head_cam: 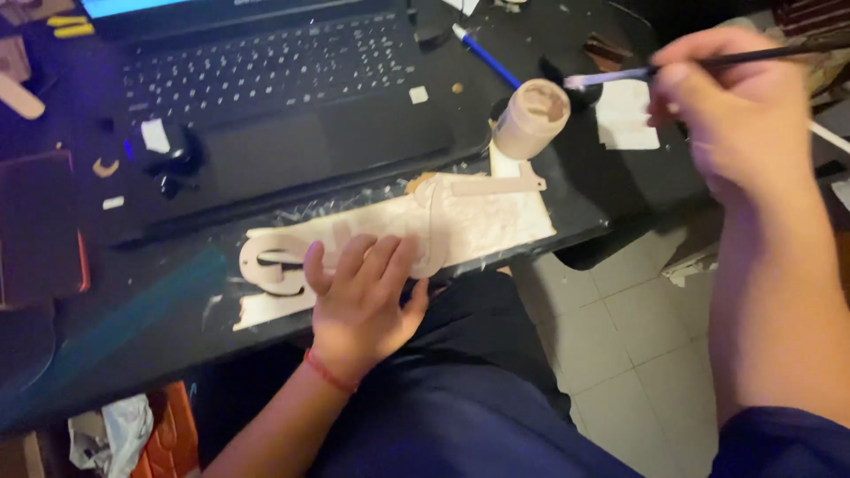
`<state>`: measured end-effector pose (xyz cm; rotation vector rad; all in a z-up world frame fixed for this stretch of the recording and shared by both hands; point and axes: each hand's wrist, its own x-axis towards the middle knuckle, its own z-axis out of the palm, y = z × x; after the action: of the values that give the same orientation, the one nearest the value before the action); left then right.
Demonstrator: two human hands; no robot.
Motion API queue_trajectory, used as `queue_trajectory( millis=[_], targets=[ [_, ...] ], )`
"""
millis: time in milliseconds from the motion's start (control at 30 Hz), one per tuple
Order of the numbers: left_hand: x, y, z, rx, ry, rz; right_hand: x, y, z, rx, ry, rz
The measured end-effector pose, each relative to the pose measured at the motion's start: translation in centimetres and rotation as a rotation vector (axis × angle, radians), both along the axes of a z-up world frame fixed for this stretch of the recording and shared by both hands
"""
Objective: Applying a white substance, likely paint or glue, to decorative wooden cutouts using a paintbrush at a design station.
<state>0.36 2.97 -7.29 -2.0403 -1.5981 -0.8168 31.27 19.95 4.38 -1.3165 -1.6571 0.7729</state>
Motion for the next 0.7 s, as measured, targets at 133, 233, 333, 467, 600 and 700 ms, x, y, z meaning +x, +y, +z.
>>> queue_trajectory(
  millis=[133, 233, 333, 467, 600, 700],
  targets=[
    [0.4, 0.4, 0.9, -0.037, 0.017, 0.026, -0.6, 2.2, -0.4, -0.043, -0.042, 0.113],
    [0.6, 0.9, 1.3, -0.179, 0.04, 0.0, -0.8, 3.4, -1.2, 0.043, -0.247, 0.14],
    [0.8, 1.3, 0.9, -0.092, 0.059, -0.003, -0.9, 4.4, -2.3, 0.206, -0.35, 0.168],
    [1.1, 1.9, 0.5, -0.13, 0.104, 0.039, -0.8, 5.3, -4.0, 0.16, -0.334, 0.102],
    [1.3, 2.2, 0.2, -0.158, 0.122, 0.079, -0.7, 6.1, -5.5, 0.374, -0.436, 0.181],
    [1.4, 2.7, 0.2, -0.167, 0.107, 0.079, -1.0, 6.5, -5.9, 0.421, -0.413, 0.217]
  ],
)
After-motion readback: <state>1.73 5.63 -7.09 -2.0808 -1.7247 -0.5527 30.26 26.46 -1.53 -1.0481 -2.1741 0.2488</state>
